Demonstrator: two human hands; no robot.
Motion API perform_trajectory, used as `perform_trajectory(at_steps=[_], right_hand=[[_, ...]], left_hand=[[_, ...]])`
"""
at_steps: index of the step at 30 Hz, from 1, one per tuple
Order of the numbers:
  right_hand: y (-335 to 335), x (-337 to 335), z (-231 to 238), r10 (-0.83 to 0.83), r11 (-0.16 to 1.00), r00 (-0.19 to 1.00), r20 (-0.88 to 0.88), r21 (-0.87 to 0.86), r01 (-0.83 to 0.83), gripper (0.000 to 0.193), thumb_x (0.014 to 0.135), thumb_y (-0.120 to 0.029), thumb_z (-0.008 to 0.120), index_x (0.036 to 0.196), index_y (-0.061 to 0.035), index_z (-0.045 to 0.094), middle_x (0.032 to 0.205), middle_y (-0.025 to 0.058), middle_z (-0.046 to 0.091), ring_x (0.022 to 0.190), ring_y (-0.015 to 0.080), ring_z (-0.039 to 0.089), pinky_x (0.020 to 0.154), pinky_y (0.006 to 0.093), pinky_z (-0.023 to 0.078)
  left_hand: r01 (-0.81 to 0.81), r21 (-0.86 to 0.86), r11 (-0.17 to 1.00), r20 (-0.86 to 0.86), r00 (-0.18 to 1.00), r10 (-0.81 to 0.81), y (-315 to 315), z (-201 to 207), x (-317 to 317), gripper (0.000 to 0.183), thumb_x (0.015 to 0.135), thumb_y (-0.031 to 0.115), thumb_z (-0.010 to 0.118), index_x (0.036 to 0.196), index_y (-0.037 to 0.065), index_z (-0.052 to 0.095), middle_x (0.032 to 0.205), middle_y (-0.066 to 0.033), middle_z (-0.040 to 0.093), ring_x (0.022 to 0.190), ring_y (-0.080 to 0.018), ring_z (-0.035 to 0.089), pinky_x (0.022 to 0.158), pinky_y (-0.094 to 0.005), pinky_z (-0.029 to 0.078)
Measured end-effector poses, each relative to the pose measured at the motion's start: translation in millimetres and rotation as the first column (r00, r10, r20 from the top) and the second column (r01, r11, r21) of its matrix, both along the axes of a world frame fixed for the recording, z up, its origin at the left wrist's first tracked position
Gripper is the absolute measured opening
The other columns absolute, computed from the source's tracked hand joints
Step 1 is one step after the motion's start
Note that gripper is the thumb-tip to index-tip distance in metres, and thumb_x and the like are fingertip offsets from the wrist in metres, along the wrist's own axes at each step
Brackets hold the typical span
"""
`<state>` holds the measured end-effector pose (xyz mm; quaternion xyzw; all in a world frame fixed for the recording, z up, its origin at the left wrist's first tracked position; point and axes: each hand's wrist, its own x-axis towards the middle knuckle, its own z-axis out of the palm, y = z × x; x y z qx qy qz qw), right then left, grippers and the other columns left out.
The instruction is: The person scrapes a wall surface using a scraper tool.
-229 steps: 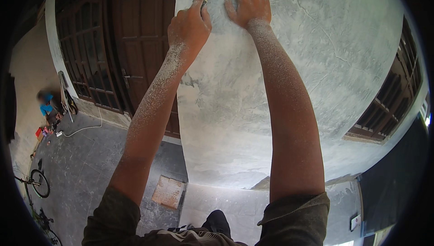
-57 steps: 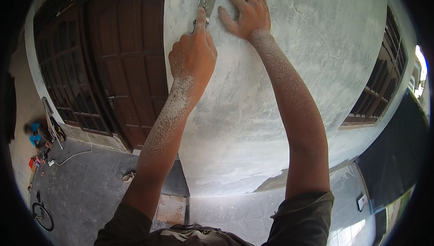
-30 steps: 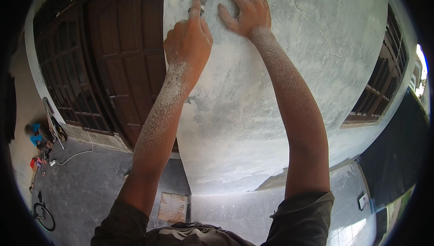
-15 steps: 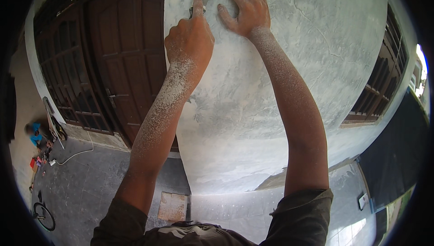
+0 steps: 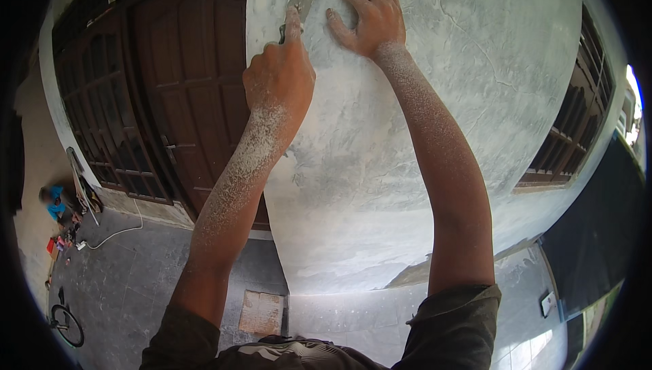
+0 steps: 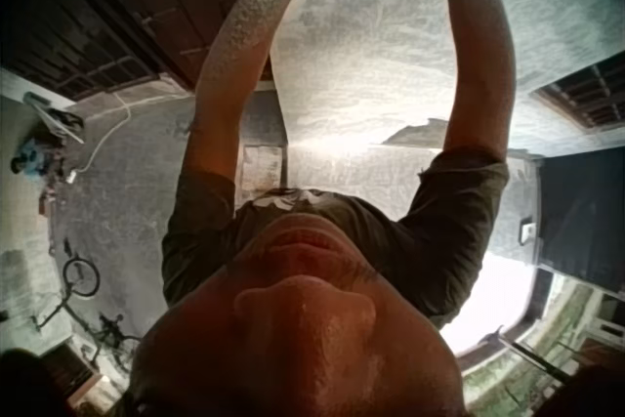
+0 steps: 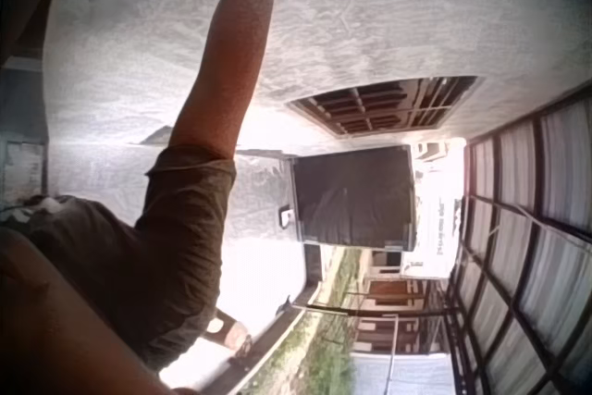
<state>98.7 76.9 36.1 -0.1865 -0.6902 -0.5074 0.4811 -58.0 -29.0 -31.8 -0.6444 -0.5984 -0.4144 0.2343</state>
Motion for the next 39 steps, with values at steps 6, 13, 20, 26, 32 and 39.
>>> perform_trajectory(at_steps=[6, 13, 20, 26, 32, 39], right_hand=[[-0.7, -5.1, 0.7, 0.029, 0.999, 1.0, -0.005, 0.045, -0.028, 0.058, 0.082, -0.033, 0.067, 0.138, -0.0219, 0.059, 0.153, 0.0051, 0.045, 0.145, 0.0278, 0.036, 0.12, 0.0512, 0.026], [0.3, -2.7, 0.0, 0.01, 0.999, 1.0, -0.006, 0.043, -0.01, 0.058, 0.082, -0.033, 0.068, 0.138, -0.0215, 0.059, 0.153, 0.0054, 0.045, 0.145, 0.0277, 0.035, 0.12, 0.0512, 0.025], [-2.1, -3.5, 1.0, 0.018, 0.999, 1.0, -0.005, 0.044, -0.018, 0.058, 0.083, -0.033, 0.068, 0.139, -0.0215, 0.058, 0.153, 0.006, 0.044, 0.145, 0.0279, 0.035, 0.12, 0.051, 0.025], [-2.0, -6.2, -0.6, 0.01, 0.999, 1.0, -0.016, 0.031, -0.009, 0.059, 0.082, -0.033, 0.069, 0.139, -0.022, 0.058, 0.153, 0.0061, 0.045, 0.145, 0.0281, 0.036, 0.12, 0.0508, 0.025], [-0.9, -3.2, 0.2, 0.023, 0.999, 1.0, -0.011, 0.039, -0.023, 0.059, 0.082, -0.033, 0.069, 0.139, -0.0218, 0.058, 0.153, 0.0058, 0.045, 0.144, 0.0281, 0.036, 0.12, 0.0514, 0.025], [-3.7, -5.4, 0.7, 0.015, 0.999, 1.0, -0.015, 0.033, -0.015, 0.058, 0.083, -0.032, 0.068, 0.139, -0.0212, 0.058, 0.154, 0.0055, 0.044, 0.145, 0.0284, 0.036, 0.12, 0.0517, 0.025]], left_hand=[[0.044, 0.164, 0.986, 0.05, 0.997, -0.052, 7.7, 22.4, -4.6, 0.058, 0.095, 0.01, 0.057, 0.148, -0.003, 0.036, 0.092, -0.0217, 0.069, 0.085, -0.0294, 0.073, 0.067, -0.0389, 0.06], [0.045, -0.005, 0.999, 0.093, 0.995, -0.045, 1.2, -1.3, -1.6, 0.054, 0.097, 0.016, 0.055, 0.147, 0.002, 0.04, 0.086, -0.022, 0.069, 0.083, -0.0358, 0.072, 0.07, -0.0456, 0.06], [0.067, 0.13, 0.989, 0.126, 0.988, -0.084, 1.9, 17.5, 9.9, 0.061, 0.094, 0.011, 0.06, 0.147, -0.006, 0.036, 0.093, -0.0225, 0.07, 0.088, -0.0298, 0.072, 0.072, -0.0388, 0.06], [0.043, 0.036, 0.998, 0.143, 0.989, -0.047, 4.9, 10.9, 9.5, 0.058, 0.096, 0.014, 0.058, 0.148, 0.001, 0.037, 0.088, -0.0217, 0.071, 0.088, -0.0337, 0.073, 0.071, -0.0441, 0.06], [0.036, 0.182, 0.983, 0.134, 0.989, -0.061, 6.3, 22.3, 14.7, 0.059, 0.096, 0.014, 0.058, 0.149, 0.0, 0.036, 0.09, -0.0224, 0.071, 0.087, -0.0341, 0.073, 0.071, -0.0445, 0.06], [0.067, 0.102, 0.993, 0.15, 0.985, -0.082, 3.5, 24.8, 13.4, 0.06, 0.095, 0.014, 0.06, 0.147, -0.003, 0.037, 0.095, -0.0226, 0.07, 0.09, -0.0326, 0.072, 0.073, -0.0417, 0.06]])
